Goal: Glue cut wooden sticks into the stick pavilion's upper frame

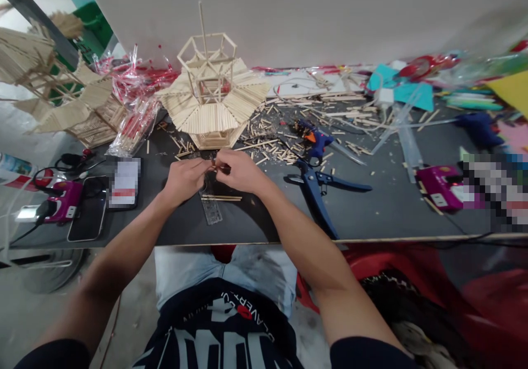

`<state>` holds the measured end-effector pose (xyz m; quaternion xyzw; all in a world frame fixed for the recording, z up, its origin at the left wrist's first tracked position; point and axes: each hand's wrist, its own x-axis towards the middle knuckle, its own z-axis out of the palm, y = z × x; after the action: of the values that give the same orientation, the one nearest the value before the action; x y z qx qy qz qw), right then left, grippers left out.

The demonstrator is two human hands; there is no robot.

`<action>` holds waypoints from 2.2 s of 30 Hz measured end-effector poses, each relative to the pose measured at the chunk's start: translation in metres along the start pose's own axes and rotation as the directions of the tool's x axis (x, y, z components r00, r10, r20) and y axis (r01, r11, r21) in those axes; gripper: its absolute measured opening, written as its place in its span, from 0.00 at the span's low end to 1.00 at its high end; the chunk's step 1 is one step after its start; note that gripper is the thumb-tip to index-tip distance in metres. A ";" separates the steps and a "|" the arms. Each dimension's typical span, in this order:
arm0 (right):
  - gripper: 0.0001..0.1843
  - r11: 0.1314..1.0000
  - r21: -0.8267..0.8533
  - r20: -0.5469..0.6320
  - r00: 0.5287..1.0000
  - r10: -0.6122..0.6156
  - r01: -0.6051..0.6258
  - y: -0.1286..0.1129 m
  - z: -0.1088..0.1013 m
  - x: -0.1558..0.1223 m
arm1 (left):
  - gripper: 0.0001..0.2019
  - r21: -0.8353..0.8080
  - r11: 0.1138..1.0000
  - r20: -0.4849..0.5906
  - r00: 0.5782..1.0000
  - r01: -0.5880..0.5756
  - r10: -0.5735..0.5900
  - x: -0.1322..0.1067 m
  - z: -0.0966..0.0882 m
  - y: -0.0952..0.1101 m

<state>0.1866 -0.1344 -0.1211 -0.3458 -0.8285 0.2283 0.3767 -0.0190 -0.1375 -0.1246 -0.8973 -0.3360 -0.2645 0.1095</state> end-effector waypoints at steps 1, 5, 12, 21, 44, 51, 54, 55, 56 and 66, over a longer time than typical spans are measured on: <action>0.08 1.000 -0.006 -0.004 1.000 0.005 -0.005 0.000 0.000 -0.001 | 0.11 0.002 1.000 0.007 1.000 0.005 -0.005 0.000 0.000 0.001; 0.08 0.999 -0.026 -0.014 1.000 0.020 -0.021 -0.001 0.002 -0.002 | 0.11 0.005 0.999 0.053 0.998 0.033 -0.034 0.000 -0.001 0.003; 0.05 0.997 -0.055 -0.070 0.996 0.050 -0.054 -0.003 0.006 -0.001 | 0.11 0.018 0.998 0.044 0.997 0.059 -0.060 0.002 -0.002 0.001; 0.06 0.990 -0.059 -0.099 0.987 0.125 -0.131 -0.003 -0.007 0.000 | 0.12 0.003 0.998 0.069 0.996 0.059 -0.059 0.007 -0.006 -0.001; 0.51 0.383 -0.529 -0.277 0.581 0.765 -0.757 -0.006 -0.119 -0.177 | 0.12 -0.124 0.987 -0.068 0.992 0.101 -0.110 0.011 -0.017 0.010; 0.38 0.325 -0.691 -0.223 0.619 0.753 -0.645 -0.005 -0.123 -0.178 | 0.12 -0.101 0.990 -0.097 0.990 0.095 -0.104 0.010 -0.020 0.009; 0.31 0.319 -0.665 -0.256 0.608 0.752 -0.675 -0.014 -0.122 -0.182 | 0.13 -0.076 0.992 -0.121 0.987 0.099 -0.108 0.009 -0.021 0.009; 0.30 0.328 -0.637 -0.268 0.600 0.754 -0.698 -0.019 -0.121 -0.184 | 0.14 -0.066 0.992 -0.126 0.985 0.111 -0.118 0.009 -0.021 0.009; 0.29 0.341 -0.603 -0.280 0.591 0.757 -0.721 -0.024 -0.119 -0.186 | 0.14 -0.059 0.990 -0.129 0.983 0.125 -0.132 0.009 -0.020 0.009; 0.23 0.595 -0.334 -0.230 0.675 0.701 -0.731 -0.088 -0.081 -0.151 | 0.13 -0.057 0.985 -0.174 0.970 0.163 -0.170 0.007 -0.017 0.012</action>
<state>0.2868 -0.2952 -0.0857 -0.7262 -0.6329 0.1733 0.2048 -0.0132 -0.1490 -0.1062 -0.8408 -0.3934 -0.3590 0.0976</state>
